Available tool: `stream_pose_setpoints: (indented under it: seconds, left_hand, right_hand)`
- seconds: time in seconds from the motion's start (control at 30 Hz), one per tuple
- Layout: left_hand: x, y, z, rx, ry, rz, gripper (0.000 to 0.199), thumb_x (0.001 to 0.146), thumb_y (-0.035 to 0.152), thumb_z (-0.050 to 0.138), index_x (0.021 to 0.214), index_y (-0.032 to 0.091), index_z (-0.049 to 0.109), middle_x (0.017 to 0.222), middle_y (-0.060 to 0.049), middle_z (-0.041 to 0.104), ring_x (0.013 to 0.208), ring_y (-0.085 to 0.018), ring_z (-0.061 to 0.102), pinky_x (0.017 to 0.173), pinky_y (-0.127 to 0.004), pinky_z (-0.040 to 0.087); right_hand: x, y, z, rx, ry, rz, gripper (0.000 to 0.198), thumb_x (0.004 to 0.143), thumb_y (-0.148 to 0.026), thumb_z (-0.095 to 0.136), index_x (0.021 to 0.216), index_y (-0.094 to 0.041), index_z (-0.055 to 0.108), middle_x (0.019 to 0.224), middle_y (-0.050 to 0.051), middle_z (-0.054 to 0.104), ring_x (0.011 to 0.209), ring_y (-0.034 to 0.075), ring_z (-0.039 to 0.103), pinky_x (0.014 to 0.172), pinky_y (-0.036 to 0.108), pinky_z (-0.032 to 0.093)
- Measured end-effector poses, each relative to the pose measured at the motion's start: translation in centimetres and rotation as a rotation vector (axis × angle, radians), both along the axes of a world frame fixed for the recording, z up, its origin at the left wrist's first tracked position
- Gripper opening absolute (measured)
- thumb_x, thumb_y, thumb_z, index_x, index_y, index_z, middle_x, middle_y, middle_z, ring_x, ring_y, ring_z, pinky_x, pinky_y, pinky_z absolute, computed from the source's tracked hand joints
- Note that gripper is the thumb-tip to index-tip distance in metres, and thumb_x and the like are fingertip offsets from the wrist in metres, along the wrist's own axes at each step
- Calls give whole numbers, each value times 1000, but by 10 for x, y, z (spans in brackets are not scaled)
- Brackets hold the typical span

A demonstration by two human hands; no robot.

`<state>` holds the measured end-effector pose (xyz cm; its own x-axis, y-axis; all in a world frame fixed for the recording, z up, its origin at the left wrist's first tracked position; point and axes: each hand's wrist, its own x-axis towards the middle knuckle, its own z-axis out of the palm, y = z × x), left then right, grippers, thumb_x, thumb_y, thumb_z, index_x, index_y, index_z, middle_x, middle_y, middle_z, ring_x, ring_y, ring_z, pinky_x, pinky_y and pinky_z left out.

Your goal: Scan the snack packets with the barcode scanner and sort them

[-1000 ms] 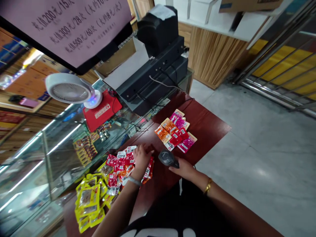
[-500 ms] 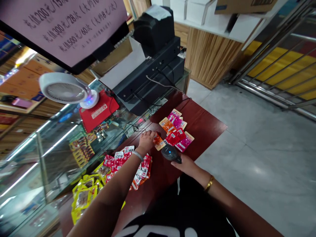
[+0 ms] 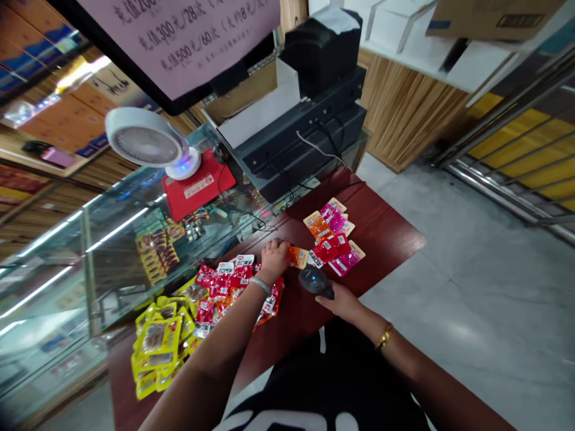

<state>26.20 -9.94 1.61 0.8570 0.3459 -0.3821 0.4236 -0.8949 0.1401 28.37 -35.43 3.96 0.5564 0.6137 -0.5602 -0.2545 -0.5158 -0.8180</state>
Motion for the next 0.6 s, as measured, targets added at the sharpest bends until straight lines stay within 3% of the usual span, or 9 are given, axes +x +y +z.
stream_pose_setpoints:
  seconds: [0.13,0.23,0.4,0.6]
  left_hand:
    - [-4,9,6,-20,98,14,54,74,42,77,117,18,55,112,-15,65,110,-30,58,94,-40,38]
    - [-18,16,16,-39,121,15,50,78,44,73,116,18,53,96,-11,71,96,-27,66,91,-38,39]
    - [-41,16,35,-45,124,12,50,80,46,70,117,18,54,97,-11,73,96,-28,69,88,-37,42]
    - [-82,27,52,10,226,70,52,77,41,74,119,16,57,104,-14,70,101,-30,66,89,-39,43]
  right_hand:
    - [2,4,3,-4,-14,9,42,72,-41,75,106,-18,70,83,6,76,80,27,70,73,38,56]
    - [1,10,5,6,-12,15,41,75,-42,73,107,-18,70,76,5,75,75,26,70,68,37,56]
    - [-2,25,9,52,-9,51,40,77,-41,71,111,-19,69,75,4,75,76,26,71,69,36,56]
    - [-10,34,11,115,-3,104,42,76,-36,73,114,-19,68,95,7,78,90,28,72,83,40,56]
